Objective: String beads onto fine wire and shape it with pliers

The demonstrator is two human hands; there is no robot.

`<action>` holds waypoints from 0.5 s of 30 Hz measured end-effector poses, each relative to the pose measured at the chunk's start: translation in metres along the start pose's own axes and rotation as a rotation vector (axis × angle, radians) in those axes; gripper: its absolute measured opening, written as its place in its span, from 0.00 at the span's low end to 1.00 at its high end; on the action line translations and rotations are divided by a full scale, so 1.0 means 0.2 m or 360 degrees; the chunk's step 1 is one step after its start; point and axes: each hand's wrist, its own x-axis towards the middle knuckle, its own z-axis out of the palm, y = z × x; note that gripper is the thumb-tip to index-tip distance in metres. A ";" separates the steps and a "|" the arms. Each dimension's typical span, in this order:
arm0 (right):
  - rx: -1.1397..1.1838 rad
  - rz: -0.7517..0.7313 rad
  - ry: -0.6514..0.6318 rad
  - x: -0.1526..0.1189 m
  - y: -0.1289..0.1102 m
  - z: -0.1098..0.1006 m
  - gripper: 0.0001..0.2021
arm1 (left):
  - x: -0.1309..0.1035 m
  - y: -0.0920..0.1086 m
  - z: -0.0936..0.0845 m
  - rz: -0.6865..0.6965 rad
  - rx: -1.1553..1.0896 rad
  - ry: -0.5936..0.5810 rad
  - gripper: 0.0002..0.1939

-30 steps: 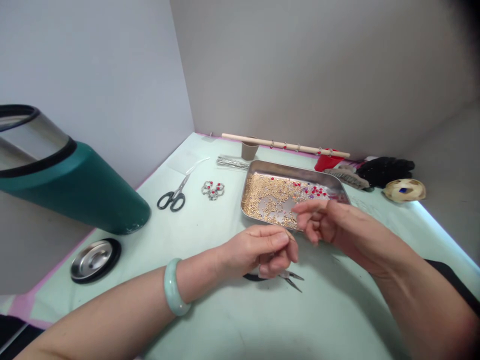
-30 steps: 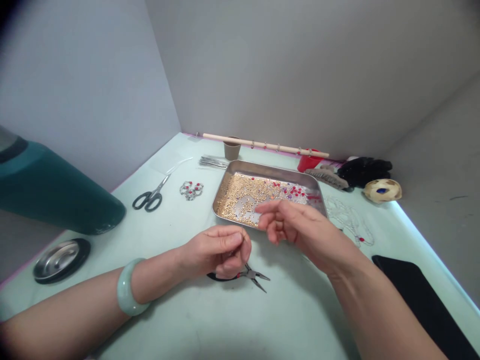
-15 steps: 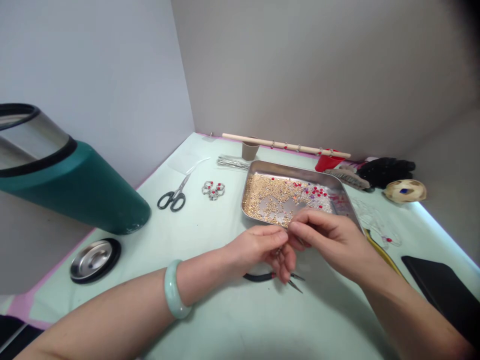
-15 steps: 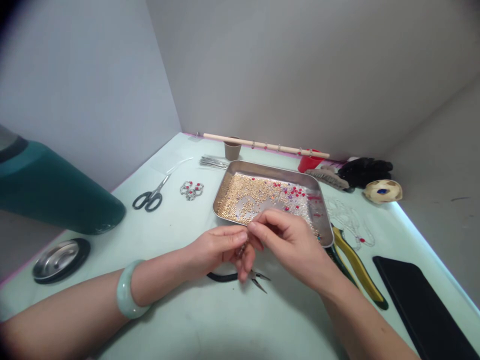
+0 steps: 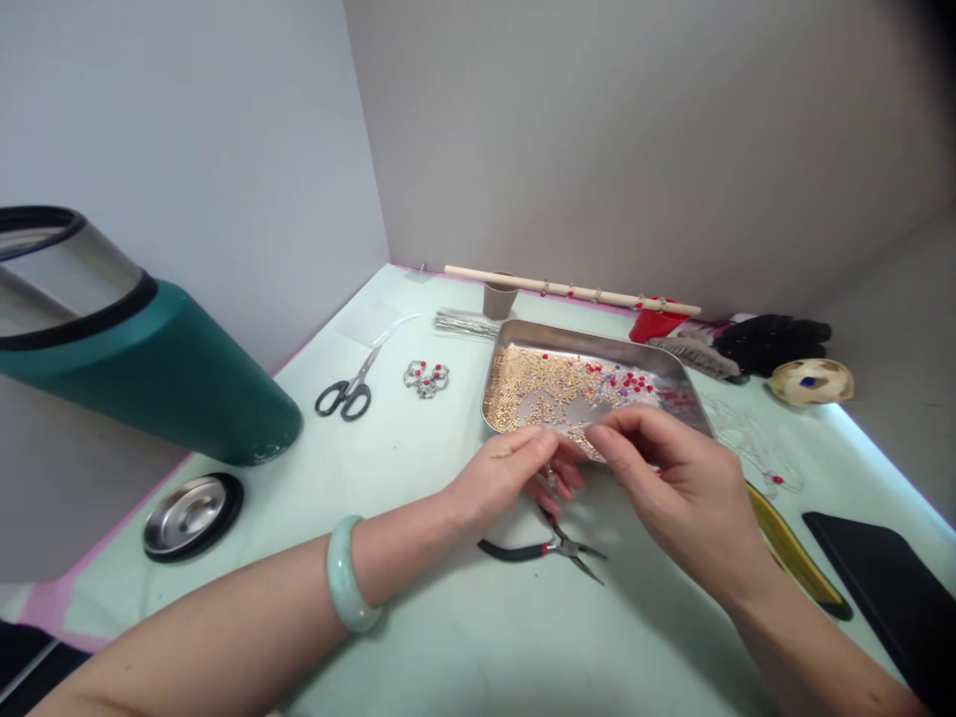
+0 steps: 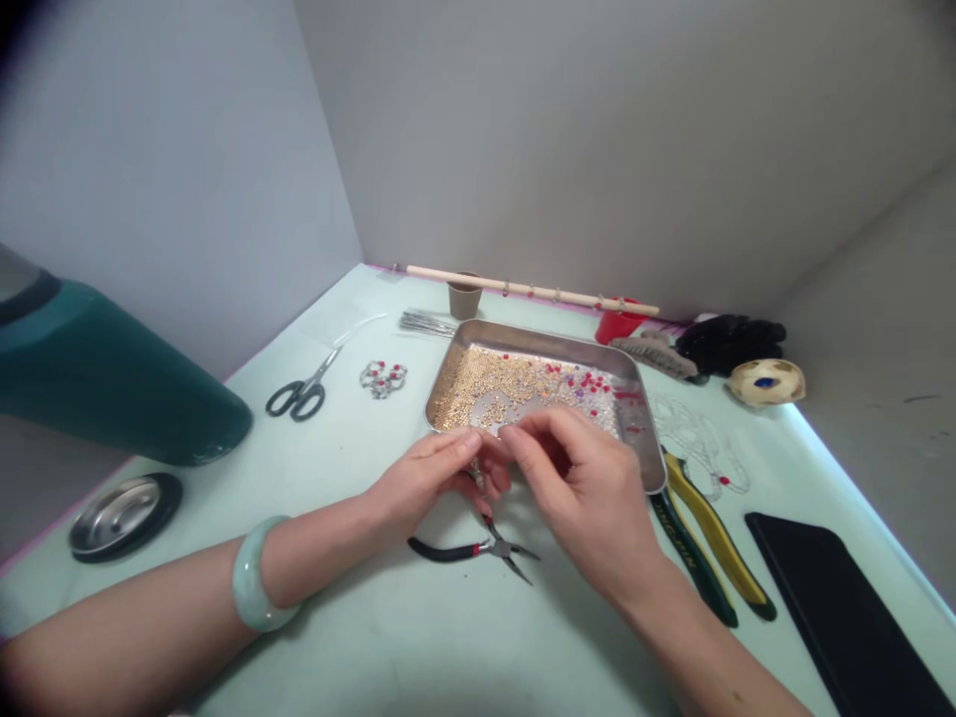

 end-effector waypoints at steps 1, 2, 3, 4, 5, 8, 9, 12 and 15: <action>-0.0023 -0.0042 0.0028 0.00 0.00 0.00 0.09 | 0.00 0.01 0.00 0.0057 -0.0054 0.0029 0.21; -0.0041 -0.0091 0.0009 -0.01 -0.01 0.01 0.09 | 0.00 0.01 0.00 0.0093 -0.0096 0.0042 0.21; -0.0051 -0.0130 -0.0063 -0.01 -0.02 0.01 0.09 | -0.01 0.02 0.00 0.0104 -0.0124 0.0046 0.20; -0.0051 -0.0146 -0.0165 -0.01 -0.03 0.02 0.09 | -0.01 0.02 0.00 0.0097 -0.0139 0.0053 0.20; -0.0037 -0.0134 -0.0276 -0.02 -0.04 0.03 0.09 | -0.01 0.02 0.01 0.0079 -0.0136 0.0060 0.20; 0.0077 0.0003 -0.0520 -0.02 -0.05 0.05 0.12 | -0.02 0.02 0.01 0.0030 -0.0105 0.0058 0.21; 0.0133 0.0056 -0.0555 -0.03 -0.06 0.06 0.13 | -0.01 0.02 0.00 0.0006 -0.0108 0.0048 0.22; 0.0275 0.0191 -0.0578 -0.03 -0.06 0.06 0.15 | -0.01 0.01 -0.01 -0.0082 -0.0182 0.0029 0.31; 0.0342 0.0286 -0.0493 -0.03 -0.08 0.06 0.15 | 0.00 0.02 -0.01 -0.0121 -0.0241 0.0047 0.36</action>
